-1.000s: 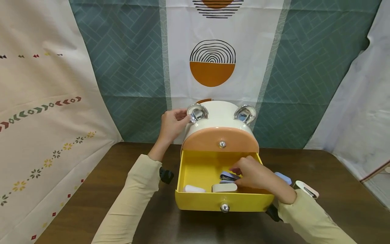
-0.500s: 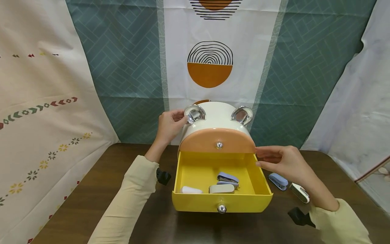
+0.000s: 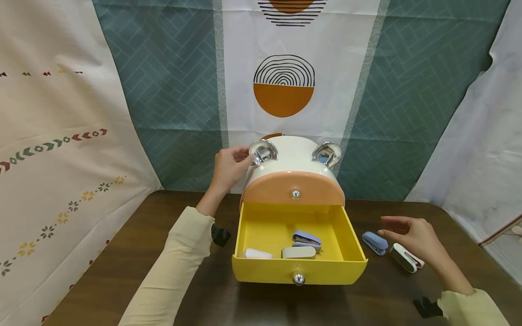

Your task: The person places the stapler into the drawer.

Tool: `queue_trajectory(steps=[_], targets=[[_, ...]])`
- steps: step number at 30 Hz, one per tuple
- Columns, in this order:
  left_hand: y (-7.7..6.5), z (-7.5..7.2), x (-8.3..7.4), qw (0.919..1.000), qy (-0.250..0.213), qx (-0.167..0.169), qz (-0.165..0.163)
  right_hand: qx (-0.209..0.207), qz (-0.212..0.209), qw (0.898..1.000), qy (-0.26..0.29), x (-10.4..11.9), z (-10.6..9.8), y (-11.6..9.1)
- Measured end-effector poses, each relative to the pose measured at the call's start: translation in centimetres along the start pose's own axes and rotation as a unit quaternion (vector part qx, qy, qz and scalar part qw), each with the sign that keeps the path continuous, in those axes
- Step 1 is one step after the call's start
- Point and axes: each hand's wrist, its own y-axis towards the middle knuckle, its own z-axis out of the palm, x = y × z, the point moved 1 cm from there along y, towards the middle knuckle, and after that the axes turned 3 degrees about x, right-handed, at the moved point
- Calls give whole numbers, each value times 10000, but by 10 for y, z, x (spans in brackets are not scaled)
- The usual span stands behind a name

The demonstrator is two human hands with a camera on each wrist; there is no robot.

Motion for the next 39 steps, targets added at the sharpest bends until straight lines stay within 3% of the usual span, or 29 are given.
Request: queue_trajectory(steps=[7, 13, 20, 39], targets=[[0, 1, -1, 9999, -114, 45, 32, 188, 229, 9993, -248, -37, 9, 1], [0, 0, 1, 9999, -98, 4, 42, 481, 261, 9979, -351, -52, 18, 7], [0, 0, 1, 9998, -183, -2, -2, 698, 153, 9967, -387, -55, 27, 11], [-1, 1, 2, 9999, -118, -8, 64, 641, -69, 9948, -785, -50, 34, 23]])
